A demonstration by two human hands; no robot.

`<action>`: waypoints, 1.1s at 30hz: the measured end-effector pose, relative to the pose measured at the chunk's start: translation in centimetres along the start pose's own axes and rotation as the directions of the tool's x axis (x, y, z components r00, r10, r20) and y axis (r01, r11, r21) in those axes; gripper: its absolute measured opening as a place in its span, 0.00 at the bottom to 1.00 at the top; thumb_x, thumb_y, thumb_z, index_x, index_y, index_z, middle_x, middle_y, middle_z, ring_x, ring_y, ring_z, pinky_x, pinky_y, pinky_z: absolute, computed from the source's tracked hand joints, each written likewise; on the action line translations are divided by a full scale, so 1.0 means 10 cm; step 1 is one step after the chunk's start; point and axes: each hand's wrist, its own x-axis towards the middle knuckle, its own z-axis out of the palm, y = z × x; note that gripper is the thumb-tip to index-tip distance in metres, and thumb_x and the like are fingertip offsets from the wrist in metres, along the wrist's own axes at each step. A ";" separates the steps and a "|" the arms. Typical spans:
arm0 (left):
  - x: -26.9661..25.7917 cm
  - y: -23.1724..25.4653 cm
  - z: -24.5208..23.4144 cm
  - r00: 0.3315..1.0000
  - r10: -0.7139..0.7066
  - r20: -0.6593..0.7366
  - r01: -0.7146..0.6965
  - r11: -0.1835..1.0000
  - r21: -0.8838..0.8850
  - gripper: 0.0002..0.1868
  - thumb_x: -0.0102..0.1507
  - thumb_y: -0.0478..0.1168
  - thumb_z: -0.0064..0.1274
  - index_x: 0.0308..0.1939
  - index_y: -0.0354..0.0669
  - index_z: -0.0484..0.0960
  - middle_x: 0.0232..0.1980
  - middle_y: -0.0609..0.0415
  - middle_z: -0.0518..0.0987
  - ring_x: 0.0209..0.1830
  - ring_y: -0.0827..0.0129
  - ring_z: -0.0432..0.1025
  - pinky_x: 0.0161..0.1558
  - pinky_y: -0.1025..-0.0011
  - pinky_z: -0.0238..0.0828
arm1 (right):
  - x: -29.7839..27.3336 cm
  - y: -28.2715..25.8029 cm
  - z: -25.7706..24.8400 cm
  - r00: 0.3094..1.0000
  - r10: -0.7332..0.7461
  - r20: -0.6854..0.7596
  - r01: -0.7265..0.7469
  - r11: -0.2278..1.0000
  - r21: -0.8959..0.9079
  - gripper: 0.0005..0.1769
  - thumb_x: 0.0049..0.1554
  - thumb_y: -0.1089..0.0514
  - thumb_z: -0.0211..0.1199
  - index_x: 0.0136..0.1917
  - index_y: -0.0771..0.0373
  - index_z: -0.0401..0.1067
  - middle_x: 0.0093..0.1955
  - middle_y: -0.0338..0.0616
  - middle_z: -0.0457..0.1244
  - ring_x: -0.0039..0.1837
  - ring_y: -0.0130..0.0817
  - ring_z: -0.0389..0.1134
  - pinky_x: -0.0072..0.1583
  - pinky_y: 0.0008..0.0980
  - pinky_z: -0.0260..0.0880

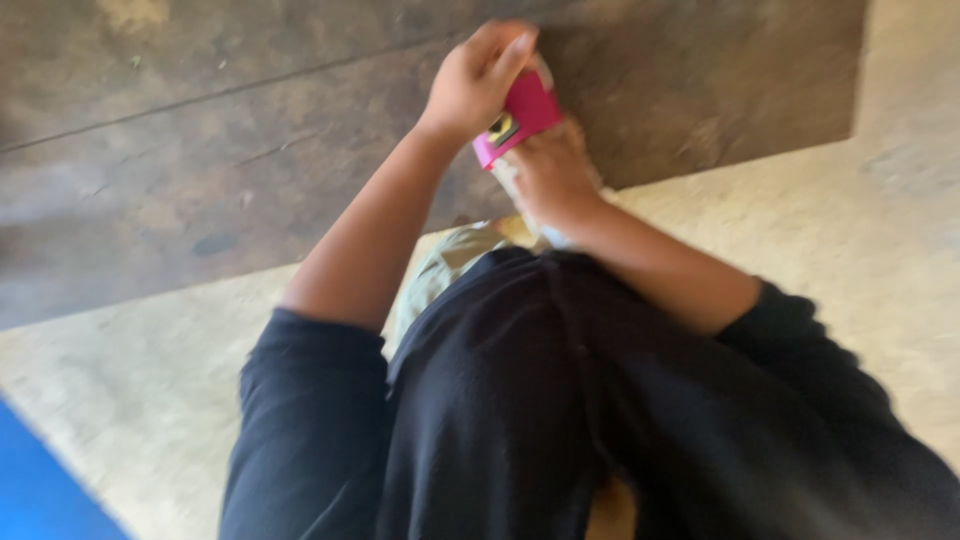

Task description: Cleaning and wiping down a pair of pink sandals with a white cloth.

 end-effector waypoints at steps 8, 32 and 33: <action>-0.35 0.41 -0.70 0.966 0.154 -0.209 -0.109 0.971 0.211 0.12 0.69 0.44 0.55 0.51 0.40 0.83 0.46 0.51 0.82 0.46 0.64 0.80 0.49 0.68 0.78 | 0.66 -0.44 0.11 0.922 -0.375 -0.098 0.356 0.919 -0.168 0.23 0.56 0.56 0.62 0.64 0.62 0.72 0.65 0.55 0.65 0.72 0.54 0.61 0.75 0.66 0.44; -0.22 -0.08 -2.10 0.787 0.424 -0.449 -0.278 0.892 0.356 0.07 0.68 0.40 0.57 0.43 0.41 0.86 0.48 0.50 0.86 0.50 0.58 0.82 0.53 0.65 0.79 | 1.42 -0.98 0.08 0.857 -0.506 0.099 0.514 0.824 -0.240 0.33 0.52 0.59 0.62 0.71 0.66 0.69 0.73 0.57 0.62 0.78 0.48 0.58 0.76 0.57 0.47; -0.23 -0.08 -2.12 0.792 0.428 -0.435 -0.315 0.897 0.309 0.10 0.69 0.42 0.55 0.45 0.40 0.86 0.50 0.49 0.86 0.52 0.57 0.82 0.55 0.64 0.78 | 1.47 -1.02 0.08 0.864 -0.492 0.107 0.503 0.834 -0.228 0.33 0.51 0.59 0.63 0.69 0.67 0.69 0.71 0.58 0.63 0.76 0.50 0.59 0.75 0.59 0.47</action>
